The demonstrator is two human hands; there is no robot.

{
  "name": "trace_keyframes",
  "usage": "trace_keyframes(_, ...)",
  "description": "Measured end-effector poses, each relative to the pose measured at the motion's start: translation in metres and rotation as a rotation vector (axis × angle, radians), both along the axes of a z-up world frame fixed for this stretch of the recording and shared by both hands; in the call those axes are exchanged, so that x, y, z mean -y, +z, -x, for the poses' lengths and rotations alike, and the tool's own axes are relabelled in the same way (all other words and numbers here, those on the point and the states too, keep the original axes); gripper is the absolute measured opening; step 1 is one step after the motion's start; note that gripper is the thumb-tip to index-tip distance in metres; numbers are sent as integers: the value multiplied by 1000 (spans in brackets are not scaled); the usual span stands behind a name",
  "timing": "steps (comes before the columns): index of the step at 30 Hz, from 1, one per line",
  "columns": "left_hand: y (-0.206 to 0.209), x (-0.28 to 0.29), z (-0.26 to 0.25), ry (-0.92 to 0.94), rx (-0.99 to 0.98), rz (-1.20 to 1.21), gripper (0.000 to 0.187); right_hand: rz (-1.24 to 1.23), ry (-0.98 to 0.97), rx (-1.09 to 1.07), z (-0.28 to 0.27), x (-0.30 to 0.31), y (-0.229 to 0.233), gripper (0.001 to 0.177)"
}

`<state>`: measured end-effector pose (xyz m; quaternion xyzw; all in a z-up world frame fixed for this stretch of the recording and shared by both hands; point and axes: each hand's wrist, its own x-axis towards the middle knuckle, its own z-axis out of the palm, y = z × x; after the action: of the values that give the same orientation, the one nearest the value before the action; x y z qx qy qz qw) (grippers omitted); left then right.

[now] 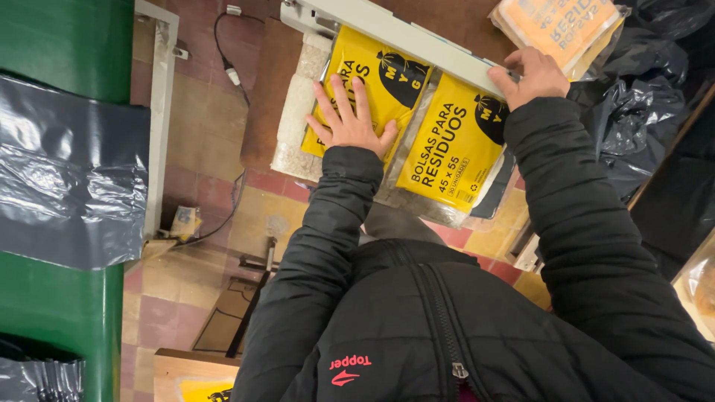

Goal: Folding black plastic bags and sealing them into yellow product packaging using a heat sealer.

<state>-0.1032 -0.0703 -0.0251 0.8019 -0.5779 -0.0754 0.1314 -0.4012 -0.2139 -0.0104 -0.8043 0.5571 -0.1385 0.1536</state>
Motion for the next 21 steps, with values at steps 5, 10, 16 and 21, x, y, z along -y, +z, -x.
trace_keyframes(5,0,-2,-2,-2,4,-7,100,16,9,8,1,0,1,30)
trace_keyframes(10,-3,-10,-5,-5,26,15,101,21,-4,9,-4,-1,6,28)
trace_keyframes(16,-8,-23,-14,-13,24,39,102,46,-10,-10,-3,-1,3,30)
trace_keyframes(21,-3,-25,-18,2,16,13,106,21,-16,29,-5,1,6,37)
